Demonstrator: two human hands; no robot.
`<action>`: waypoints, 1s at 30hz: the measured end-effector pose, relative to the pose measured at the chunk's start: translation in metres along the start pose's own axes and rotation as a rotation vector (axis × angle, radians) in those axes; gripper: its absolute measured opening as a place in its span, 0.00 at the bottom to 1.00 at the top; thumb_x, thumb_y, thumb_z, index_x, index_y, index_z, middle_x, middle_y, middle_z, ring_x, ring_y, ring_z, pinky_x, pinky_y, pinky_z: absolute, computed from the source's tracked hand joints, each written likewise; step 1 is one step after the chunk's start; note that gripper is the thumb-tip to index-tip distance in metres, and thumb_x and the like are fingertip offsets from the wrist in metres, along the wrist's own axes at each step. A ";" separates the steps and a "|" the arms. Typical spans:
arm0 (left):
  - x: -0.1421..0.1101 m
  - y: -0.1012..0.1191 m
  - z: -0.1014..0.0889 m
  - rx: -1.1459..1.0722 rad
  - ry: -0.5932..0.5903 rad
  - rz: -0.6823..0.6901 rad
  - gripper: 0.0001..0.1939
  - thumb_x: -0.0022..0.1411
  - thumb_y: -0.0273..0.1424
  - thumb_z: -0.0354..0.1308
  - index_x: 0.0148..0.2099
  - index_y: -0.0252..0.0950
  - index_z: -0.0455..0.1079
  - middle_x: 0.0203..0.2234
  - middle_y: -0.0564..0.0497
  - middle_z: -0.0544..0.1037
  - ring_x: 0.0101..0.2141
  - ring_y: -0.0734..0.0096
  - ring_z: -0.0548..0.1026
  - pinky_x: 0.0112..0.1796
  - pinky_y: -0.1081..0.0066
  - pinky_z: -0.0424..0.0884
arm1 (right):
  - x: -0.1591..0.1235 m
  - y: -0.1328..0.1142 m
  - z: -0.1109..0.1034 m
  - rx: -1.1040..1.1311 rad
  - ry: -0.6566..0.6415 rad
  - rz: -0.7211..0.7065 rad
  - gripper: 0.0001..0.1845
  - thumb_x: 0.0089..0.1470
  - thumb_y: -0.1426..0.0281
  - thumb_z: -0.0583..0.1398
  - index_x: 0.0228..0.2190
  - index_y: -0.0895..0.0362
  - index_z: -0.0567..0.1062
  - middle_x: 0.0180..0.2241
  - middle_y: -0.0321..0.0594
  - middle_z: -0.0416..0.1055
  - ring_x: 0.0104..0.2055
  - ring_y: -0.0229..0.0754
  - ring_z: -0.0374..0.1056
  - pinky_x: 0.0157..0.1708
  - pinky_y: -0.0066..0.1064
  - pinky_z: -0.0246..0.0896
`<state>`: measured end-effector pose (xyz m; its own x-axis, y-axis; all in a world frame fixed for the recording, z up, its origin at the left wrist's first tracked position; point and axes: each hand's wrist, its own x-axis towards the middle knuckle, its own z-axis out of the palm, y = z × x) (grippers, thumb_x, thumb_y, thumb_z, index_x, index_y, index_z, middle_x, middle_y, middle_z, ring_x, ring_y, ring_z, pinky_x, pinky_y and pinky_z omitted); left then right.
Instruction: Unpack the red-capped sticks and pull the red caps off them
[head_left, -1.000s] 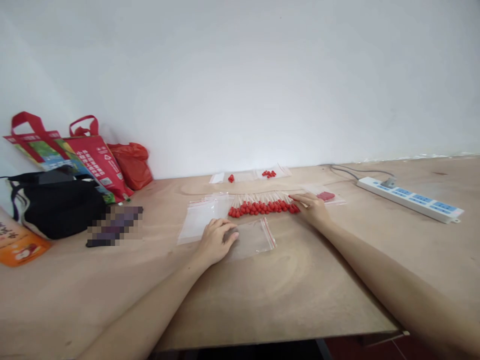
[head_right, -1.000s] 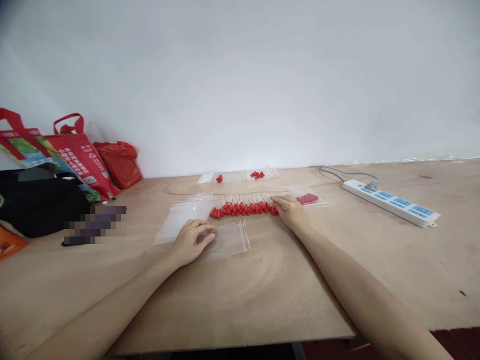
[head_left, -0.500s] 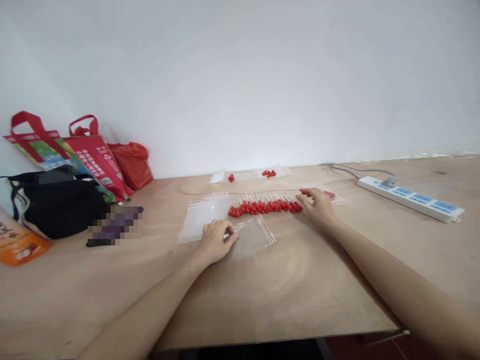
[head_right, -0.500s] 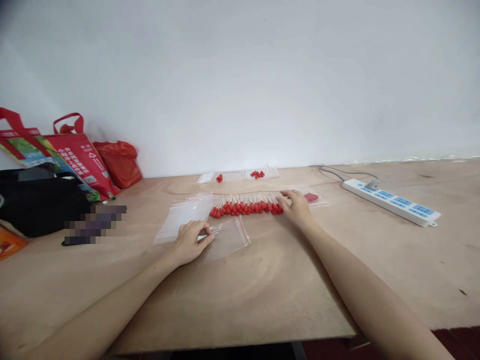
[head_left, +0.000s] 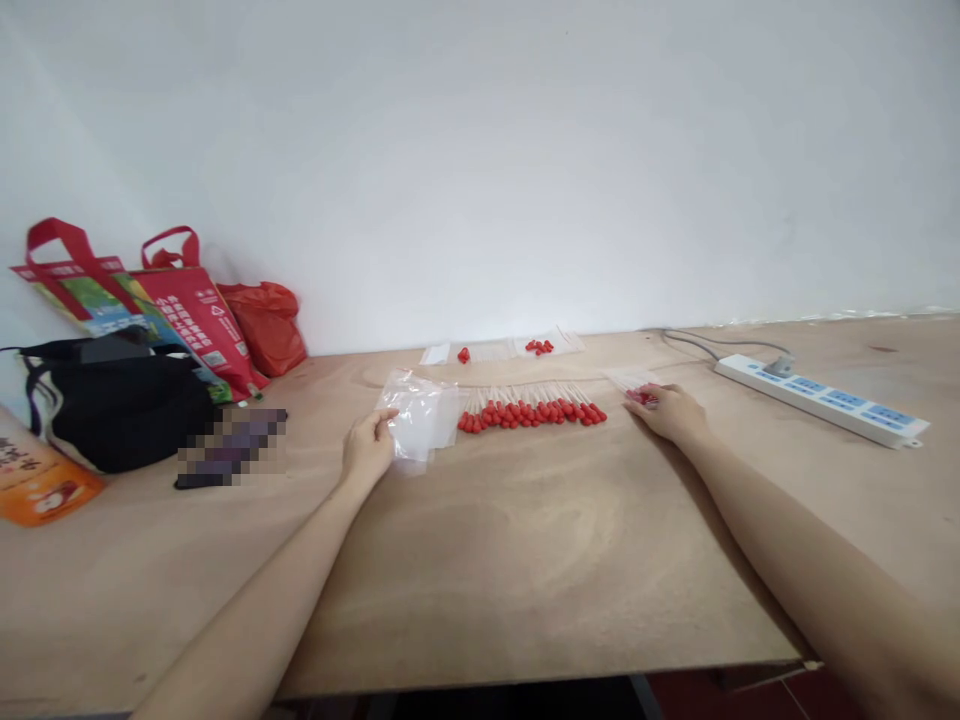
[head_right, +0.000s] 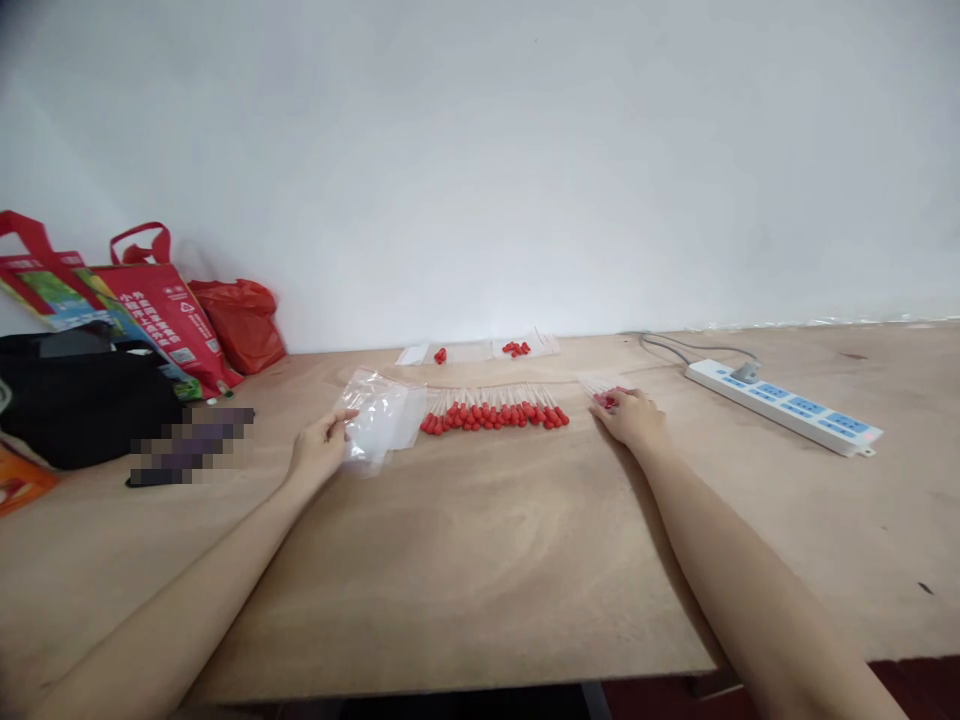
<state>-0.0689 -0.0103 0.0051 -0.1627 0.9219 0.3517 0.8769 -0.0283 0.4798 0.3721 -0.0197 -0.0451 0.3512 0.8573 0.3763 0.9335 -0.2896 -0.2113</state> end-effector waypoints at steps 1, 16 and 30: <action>0.002 -0.004 0.001 0.056 -0.019 -0.025 0.18 0.55 0.28 0.42 0.44 0.37 0.69 0.33 0.49 0.75 0.33 0.66 0.72 0.34 0.69 0.67 | 0.000 -0.002 0.000 -0.033 0.000 -0.027 0.24 0.48 0.52 0.51 0.38 0.54 0.74 0.40 0.49 0.69 0.39 0.49 0.66 0.34 0.36 0.59; -0.020 0.016 0.000 0.438 -0.014 0.176 0.21 0.61 0.36 0.40 0.53 0.38 0.63 0.57 0.40 0.55 0.59 0.52 0.46 0.53 0.44 0.42 | -0.001 -0.010 -0.034 0.061 0.351 0.192 0.22 0.58 0.61 0.41 0.37 0.64 0.66 0.29 0.53 0.69 0.30 0.48 0.66 0.25 0.33 0.54; -0.002 -0.002 0.000 0.359 -0.300 0.232 0.24 0.60 0.43 0.39 0.54 0.40 0.61 0.56 0.43 0.58 0.58 0.56 0.51 0.53 0.48 0.44 | -0.085 -0.122 -0.051 1.367 -0.279 0.191 0.24 0.43 0.45 0.53 0.21 0.54 0.57 0.14 0.31 0.60 0.16 0.35 0.59 0.16 0.27 0.56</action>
<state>-0.0707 -0.0120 0.0034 0.1452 0.9786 0.1455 0.9829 -0.1595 0.0923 0.2324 -0.0786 -0.0053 0.2870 0.9539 0.0877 0.0109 0.0883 -0.9960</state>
